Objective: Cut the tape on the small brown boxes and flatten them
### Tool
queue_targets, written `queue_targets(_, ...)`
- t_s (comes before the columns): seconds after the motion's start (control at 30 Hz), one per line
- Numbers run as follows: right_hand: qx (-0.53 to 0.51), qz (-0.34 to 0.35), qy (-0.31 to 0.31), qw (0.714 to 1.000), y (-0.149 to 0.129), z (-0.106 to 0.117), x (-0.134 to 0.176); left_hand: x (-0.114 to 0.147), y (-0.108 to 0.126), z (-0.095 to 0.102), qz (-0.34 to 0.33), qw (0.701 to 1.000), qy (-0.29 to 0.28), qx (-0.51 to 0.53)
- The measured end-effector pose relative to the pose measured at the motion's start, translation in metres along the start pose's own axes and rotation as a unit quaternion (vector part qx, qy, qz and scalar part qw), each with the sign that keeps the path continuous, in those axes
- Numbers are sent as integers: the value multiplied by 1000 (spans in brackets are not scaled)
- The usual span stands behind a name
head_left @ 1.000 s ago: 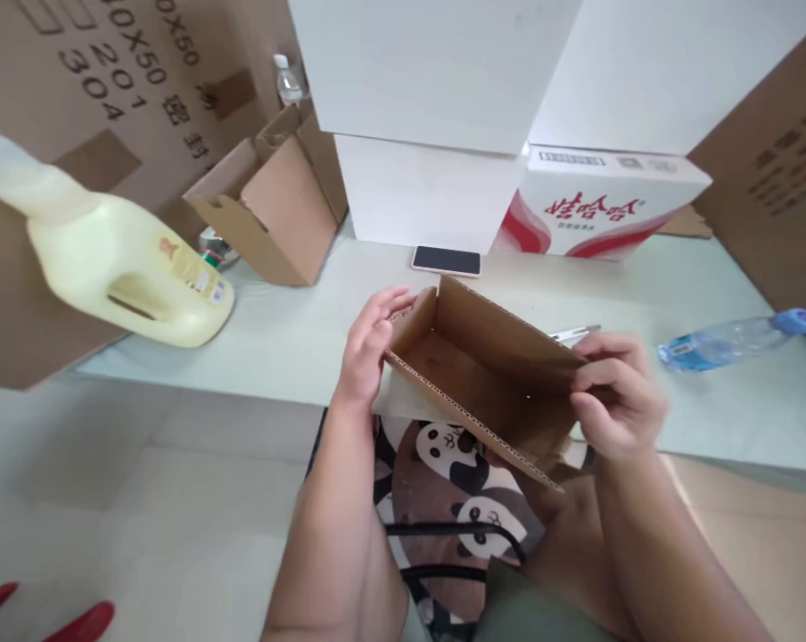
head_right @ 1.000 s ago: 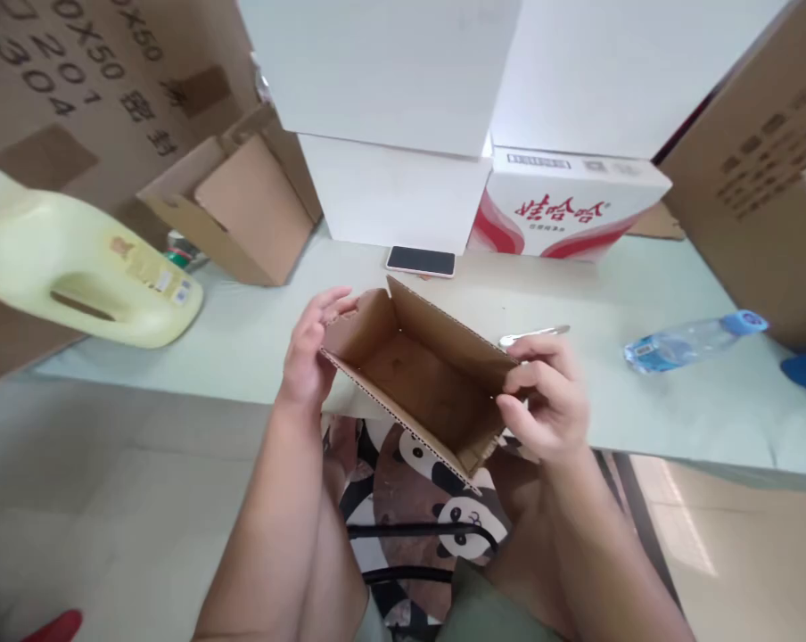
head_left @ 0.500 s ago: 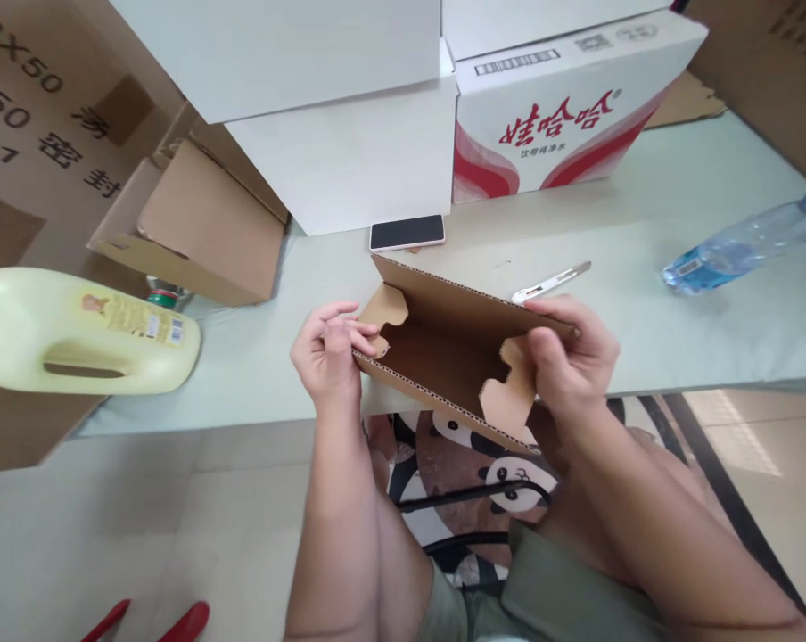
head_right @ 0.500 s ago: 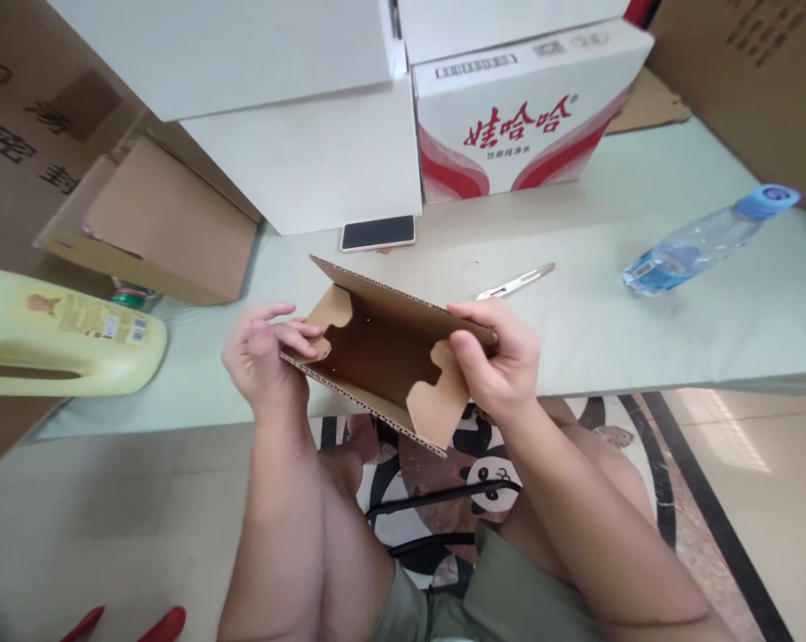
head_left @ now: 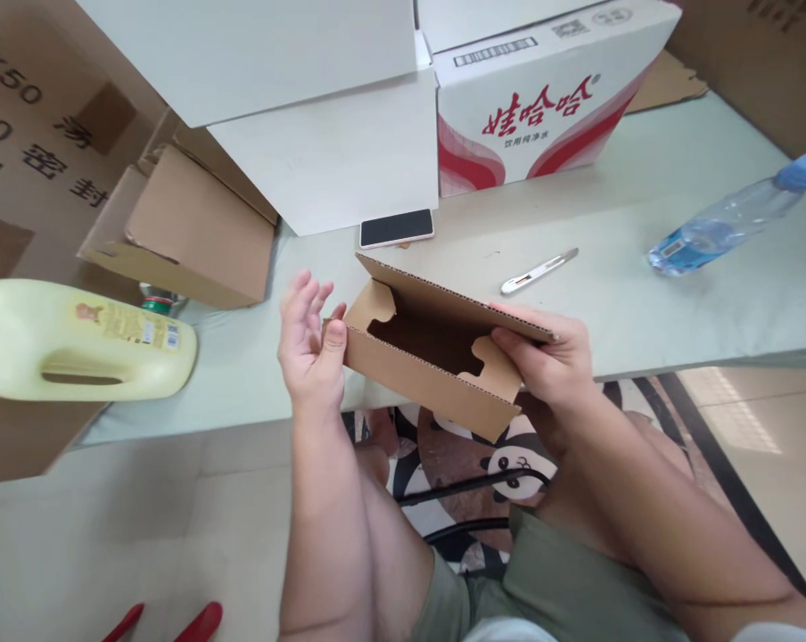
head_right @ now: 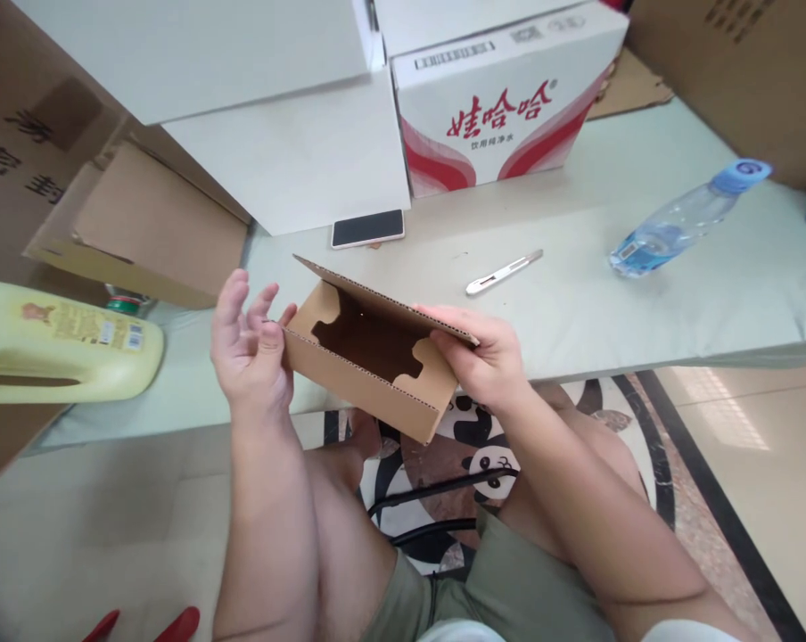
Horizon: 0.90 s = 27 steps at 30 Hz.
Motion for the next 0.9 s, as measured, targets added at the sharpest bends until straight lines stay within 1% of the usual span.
queue_targets(0.07, 13, 13, 67, 998, 0, -2, 6, 1, -2, 2, 9, 999, -16, -35)
queue_targets(0.1, 20, 18, 82, 996, -1, -2, 7, 1, -1, 1, 16, 998, -22, -55)
queue_targets(0.13, 26, 25, 83, 996, -3, -2, 8, 1, 0, 1, 24, 996, -28, -76)
queue_targets(0.17, 32, 32, 69, 997, -5, -2, 8, 1, 1, -1, 28, 995, -33, -95)
queue_targets(0.27, 46, 60, -15, 997, -12, -2, 5, 1, 9, -5, 9, 991, -32, -127)
queue_targets(0.37, 52, 90, -97, 990, -13, -1, 2, 2, 18, -9, -29, 992, -6, -119)
queue_targets(0.4, 55, 100, -124, 986, -14, -1, 1, 2, 20, -12, -39, 992, -5, -118)
queue_targets(0.43, 58, 113, -152, 980, -14, -1, 0, 1, 21, -15, -48, 991, -16, -122)
queue_targets(0.47, 62, 126, -184, 973, -15, 0, -1, -1, 22, -19, -55, 989, -39, -133)
queue_targets(0.53, 68, 134, -255, 955, -17, 2, -5, -7, 20, -26, -58, 979, -107, -163)
queue_targets(0.57, 67, 124, -294, 945, -18, 3, -6, -10, 18, -28, -52, 973, -141, -173)
queue_targets(0.6, 63, 101, -330, 936, -18, 4, -8, -15, 16, -29, -36, 970, -162, -176)
queue_targets(0.63, 53, 69, -354, 931, -17, 6, -9, -19, 13, -29, -14, 969, -174, -175)
queue_targets(0.67, 38, 32, -349, 936, -15, 9, -10, -22, 10, -28, 16, 968, -182, -172)
queue_targets(0.7, 20, -5, -315, 949, -11, 12, -11, -25, 8, -27, 45, 967, -182, -170)
queue_targets(0.77, -7, -70, -200, 977, 0, 19, -10, -28, 6, -24, 85, 967, -170, -168)
queue_targets(0.8, -7, -93, -147, 985, 7, 22, -8, -27, 6, -24, 94, 968, -159, -170)
queue_targets(0.83, 2, -112, -119, 987, 14, 24, -5, -26, 7, -24, 100, 968, -151, -172)
queue_targets(0.87, 14, -129, -115, 985, 22, 25, -2, -24, 8, -25, 104, 969, -144, -175)
queue_targets(0.9, 25, -144, -126, 981, 29, 25, 0, -22, 8, -25, 107, 969, -137, -177)
Point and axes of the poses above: each hand's wrist, its own x-axis away from the middle knuckle, its own z-axis out of the back of the hand, y = z × x, the point moved 3 cm from there along -x, towards the middle knuckle, and after that the axes turned 6 degrees about y, right-handed, at the moved point
